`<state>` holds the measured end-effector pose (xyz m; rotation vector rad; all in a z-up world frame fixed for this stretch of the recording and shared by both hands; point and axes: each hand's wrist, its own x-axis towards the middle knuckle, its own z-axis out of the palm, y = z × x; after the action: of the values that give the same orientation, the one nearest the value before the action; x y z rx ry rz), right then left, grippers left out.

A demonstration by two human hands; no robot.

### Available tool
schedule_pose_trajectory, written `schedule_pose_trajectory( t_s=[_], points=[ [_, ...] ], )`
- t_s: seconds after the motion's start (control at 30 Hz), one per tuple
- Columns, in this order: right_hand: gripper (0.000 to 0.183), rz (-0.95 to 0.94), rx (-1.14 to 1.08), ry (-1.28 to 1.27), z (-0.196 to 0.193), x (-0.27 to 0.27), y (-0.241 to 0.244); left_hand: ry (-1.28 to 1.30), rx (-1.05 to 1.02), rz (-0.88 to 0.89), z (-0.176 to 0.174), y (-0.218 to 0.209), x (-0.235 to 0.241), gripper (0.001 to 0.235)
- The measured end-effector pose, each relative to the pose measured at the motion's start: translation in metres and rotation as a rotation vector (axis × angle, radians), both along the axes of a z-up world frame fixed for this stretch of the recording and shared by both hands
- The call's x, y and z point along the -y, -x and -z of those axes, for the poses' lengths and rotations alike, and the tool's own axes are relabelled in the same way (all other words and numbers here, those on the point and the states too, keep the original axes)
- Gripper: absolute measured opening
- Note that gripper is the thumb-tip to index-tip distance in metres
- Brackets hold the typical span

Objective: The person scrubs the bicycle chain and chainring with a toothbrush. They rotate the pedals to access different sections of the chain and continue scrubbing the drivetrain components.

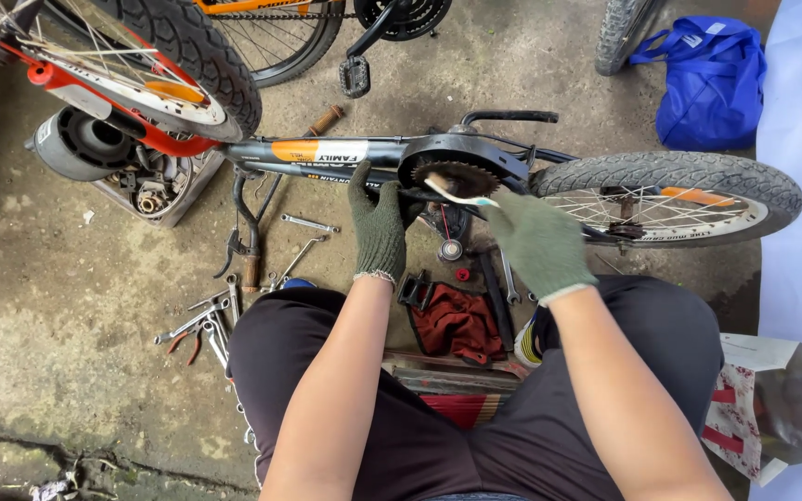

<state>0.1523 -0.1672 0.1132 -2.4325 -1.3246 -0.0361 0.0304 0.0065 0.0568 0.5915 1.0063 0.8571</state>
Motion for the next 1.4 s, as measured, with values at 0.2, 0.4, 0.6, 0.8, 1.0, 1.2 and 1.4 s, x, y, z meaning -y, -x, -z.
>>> schedule_pose_trajectory(
  t_s=[0.2,0.4,0.6,0.8,1.0,1.2,1.4],
  points=[
    [0.031,-0.067,0.046,-0.062,0.015,-0.006,-0.016,0.010,0.011,0.005,-0.008,0.000,-0.002,0.062],
    [0.029,-0.040,-0.032,-0.030,0.008,0.001,-0.004,0.016,0.011,-0.004,-0.001,-0.001,-0.004,0.062],
    [0.027,-0.070,0.036,0.099,0.032,-0.014,-0.021,-0.002,-0.007,0.000,-0.009,0.000,-0.001,0.062],
    [0.028,-0.079,0.135,-0.099,-0.007,0.004,-0.014,0.002,-0.006,-0.010,-0.002,-0.001,-0.002,0.062],
    [0.027,-0.099,0.140,-0.012,0.039,-0.007,-0.024,-0.008,-0.004,-0.006,-0.006,-0.002,0.001,0.060],
    [0.036,-0.100,-0.029,-0.130,-0.014,0.001,-0.018,-0.024,-0.036,0.017,-0.002,0.000,-0.001,0.057],
    [0.034,-0.095,-0.057,0.048,0.024,-0.023,-0.014,-0.045,-0.052,0.008,0.000,-0.003,-0.001,0.057]
  ],
)
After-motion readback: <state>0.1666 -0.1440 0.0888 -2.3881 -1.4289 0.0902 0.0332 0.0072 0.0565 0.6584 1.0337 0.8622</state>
